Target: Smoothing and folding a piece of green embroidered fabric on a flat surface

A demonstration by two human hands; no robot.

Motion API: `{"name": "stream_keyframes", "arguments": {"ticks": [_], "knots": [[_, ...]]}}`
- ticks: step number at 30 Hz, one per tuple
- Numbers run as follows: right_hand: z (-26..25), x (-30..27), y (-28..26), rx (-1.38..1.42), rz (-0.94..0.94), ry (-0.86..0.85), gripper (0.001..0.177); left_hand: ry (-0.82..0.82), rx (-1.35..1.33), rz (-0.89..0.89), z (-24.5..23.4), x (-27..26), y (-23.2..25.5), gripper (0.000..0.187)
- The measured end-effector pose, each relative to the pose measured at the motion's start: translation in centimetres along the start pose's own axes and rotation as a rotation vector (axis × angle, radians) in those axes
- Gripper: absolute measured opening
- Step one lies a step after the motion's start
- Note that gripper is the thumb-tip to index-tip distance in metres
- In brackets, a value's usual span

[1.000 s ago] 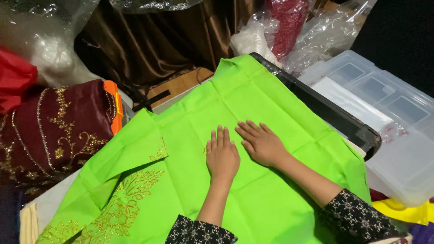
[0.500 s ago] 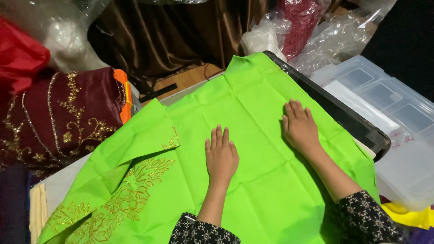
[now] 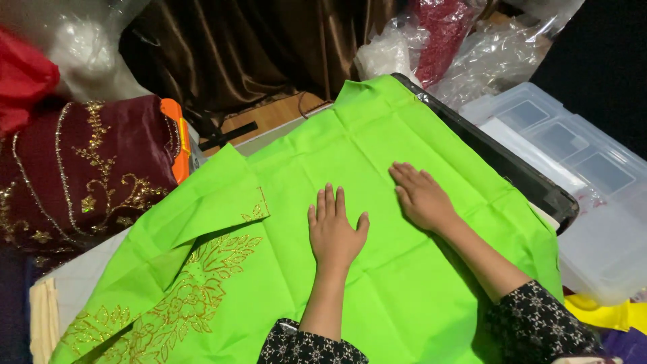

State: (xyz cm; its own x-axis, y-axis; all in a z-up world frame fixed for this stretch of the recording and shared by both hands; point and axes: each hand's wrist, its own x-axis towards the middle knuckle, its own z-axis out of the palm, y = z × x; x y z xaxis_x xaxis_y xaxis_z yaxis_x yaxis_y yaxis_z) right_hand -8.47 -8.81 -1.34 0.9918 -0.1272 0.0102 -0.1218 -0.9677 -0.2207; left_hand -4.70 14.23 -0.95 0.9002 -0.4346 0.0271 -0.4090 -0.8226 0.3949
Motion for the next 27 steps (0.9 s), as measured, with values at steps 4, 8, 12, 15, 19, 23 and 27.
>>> {"name": "stream_keyframes", "arguments": {"ticks": [4, 8, 12, 15, 19, 23, 27], "knots": [[-0.5, -0.2, 2.5, 0.055, 0.068, 0.079, 0.053, 0.009, 0.015, 0.016, 1.4, 0.3, 0.5, 0.082], [-1.2, -0.7, 0.7, 0.0, 0.099, 0.069, 0.054, 0.018, -0.025, 0.084, 1.9, 1.4, 6.0, 0.071], [-1.1, -0.6, 2.3, 0.019, 0.099, 0.036, 0.054, -0.033, -0.044, 0.29, 3.7, 1.3, 8.3, 0.06], [0.0, 0.2, 6.1, 0.0, 0.131, 0.097, 0.053, -0.058, -0.038, 0.242, 3.9, 1.6, 7.7, 0.063], [1.4, 0.2, 9.6, -0.232, 0.316, 0.135, 0.06, -0.095, -0.098, 0.242, 2.7, 1.2, 6.9, 0.06], [-2.7, -1.8, -1.2, 0.02, 0.116, 0.353, 0.053, 0.025, -0.319, 0.055, -1.1, -1.6, 4.4, 0.057], [-1.5, -3.2, -12.5, 0.777, -0.293, 0.033, 0.056, 0.189, -0.35, -0.027, -1.2, -3.6, 0.7, 0.059]]}}
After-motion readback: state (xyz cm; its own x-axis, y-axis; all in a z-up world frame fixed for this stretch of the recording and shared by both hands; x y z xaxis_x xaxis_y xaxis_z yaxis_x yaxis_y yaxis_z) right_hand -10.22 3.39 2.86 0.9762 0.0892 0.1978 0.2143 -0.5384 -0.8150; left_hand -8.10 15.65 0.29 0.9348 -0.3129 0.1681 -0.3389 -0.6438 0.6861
